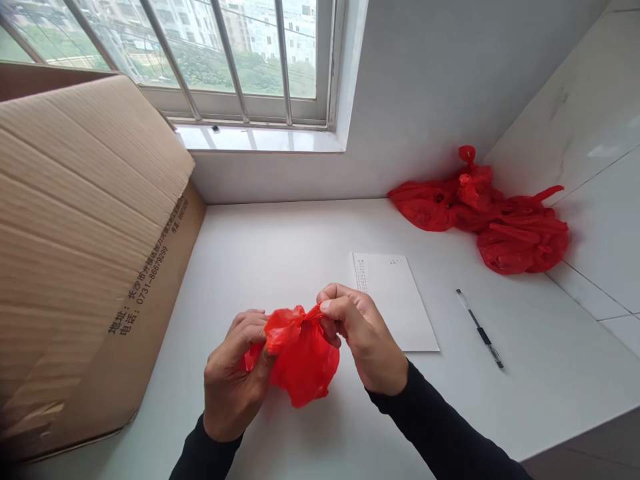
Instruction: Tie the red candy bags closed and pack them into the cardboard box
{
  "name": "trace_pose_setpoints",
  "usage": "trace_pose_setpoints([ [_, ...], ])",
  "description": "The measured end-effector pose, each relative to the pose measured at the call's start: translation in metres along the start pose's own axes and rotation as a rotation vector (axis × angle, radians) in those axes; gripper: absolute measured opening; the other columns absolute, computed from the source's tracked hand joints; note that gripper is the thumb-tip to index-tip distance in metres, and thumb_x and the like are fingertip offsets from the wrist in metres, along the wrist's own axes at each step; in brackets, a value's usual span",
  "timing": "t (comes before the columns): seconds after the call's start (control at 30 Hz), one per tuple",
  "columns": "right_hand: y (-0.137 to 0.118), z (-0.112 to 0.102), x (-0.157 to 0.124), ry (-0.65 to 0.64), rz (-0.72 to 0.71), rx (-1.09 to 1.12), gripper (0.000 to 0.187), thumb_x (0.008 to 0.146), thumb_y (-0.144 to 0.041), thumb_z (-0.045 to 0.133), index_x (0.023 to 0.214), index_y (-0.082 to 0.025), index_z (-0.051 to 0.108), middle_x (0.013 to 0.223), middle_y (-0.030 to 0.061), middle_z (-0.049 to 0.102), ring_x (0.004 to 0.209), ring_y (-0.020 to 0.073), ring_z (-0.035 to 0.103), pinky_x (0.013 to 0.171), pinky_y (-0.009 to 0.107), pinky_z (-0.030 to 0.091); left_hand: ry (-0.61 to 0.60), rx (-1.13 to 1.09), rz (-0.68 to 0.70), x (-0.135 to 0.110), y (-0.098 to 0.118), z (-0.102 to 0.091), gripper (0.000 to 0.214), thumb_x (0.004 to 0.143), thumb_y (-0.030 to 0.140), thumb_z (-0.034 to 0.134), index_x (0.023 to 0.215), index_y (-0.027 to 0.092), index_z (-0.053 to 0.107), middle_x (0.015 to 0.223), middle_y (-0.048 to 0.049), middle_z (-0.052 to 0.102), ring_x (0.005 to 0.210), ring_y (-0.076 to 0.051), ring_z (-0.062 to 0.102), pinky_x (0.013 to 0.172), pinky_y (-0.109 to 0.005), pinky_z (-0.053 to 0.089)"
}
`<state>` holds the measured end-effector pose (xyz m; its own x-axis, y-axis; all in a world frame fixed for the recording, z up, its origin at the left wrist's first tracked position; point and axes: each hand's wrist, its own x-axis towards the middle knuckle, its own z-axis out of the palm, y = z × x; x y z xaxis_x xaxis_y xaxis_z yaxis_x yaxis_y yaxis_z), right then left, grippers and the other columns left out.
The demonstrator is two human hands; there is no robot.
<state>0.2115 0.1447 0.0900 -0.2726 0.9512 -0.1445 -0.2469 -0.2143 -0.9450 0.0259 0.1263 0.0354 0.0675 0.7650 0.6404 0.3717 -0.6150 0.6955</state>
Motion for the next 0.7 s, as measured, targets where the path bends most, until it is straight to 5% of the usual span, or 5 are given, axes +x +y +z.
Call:
trace_pose_setpoints([
  [0.37, -0.023, -0.009, 0.006, 0.151, -0.111, 0.268, 0.031, 0.089, -0.035, 0.06, 0.063, -0.02, 0.049, 0.065, -0.0026, 0.035, 0.056, 0.0119, 0.03, 0.052, 0.027, 0.032, 0.054, 0.011, -0.062, -0.004, -0.002, -0.007, 0.018, 0.09, 0.005, 0.062, 0.091, 0.023, 0.064, 0.08, 0.0006, 0.064, 0.082, -0.016, 0.055, 0.078, -0.033, 0.049],
  [0.53, -0.015, -0.014, 0.007, 0.027, -0.17, -0.108, 0.022, 0.097, -0.041, 0.056, 0.108, -0.024, 0.066, 0.095, 0.0049, 0.064, 0.079, 0.0184, 0.056, 0.07, 0.032, 0.048, 0.118, -0.004, -0.162, -0.006, 0.0, -0.012, 0.016, 0.092, 0.01, 0.063, 0.095, 0.025, 0.067, 0.087, 0.0017, 0.068, 0.084, -0.014, 0.06, 0.069, -0.026, 0.049],
  [0.7, 0.002, -0.004, 0.001, -0.111, -0.177, -0.446, 0.027, 0.091, -0.031, 0.069, 0.117, -0.026, 0.066, 0.112, 0.0058, 0.067, 0.099, 0.0223, 0.062, 0.092, 0.04, 0.05, 0.089, -0.038, -0.155, -0.005, 0.003, -0.01, 0.019, 0.092, 0.01, 0.063, 0.102, 0.026, 0.069, 0.091, 0.0013, 0.069, 0.087, -0.013, 0.062, 0.07, -0.025, 0.05],
])
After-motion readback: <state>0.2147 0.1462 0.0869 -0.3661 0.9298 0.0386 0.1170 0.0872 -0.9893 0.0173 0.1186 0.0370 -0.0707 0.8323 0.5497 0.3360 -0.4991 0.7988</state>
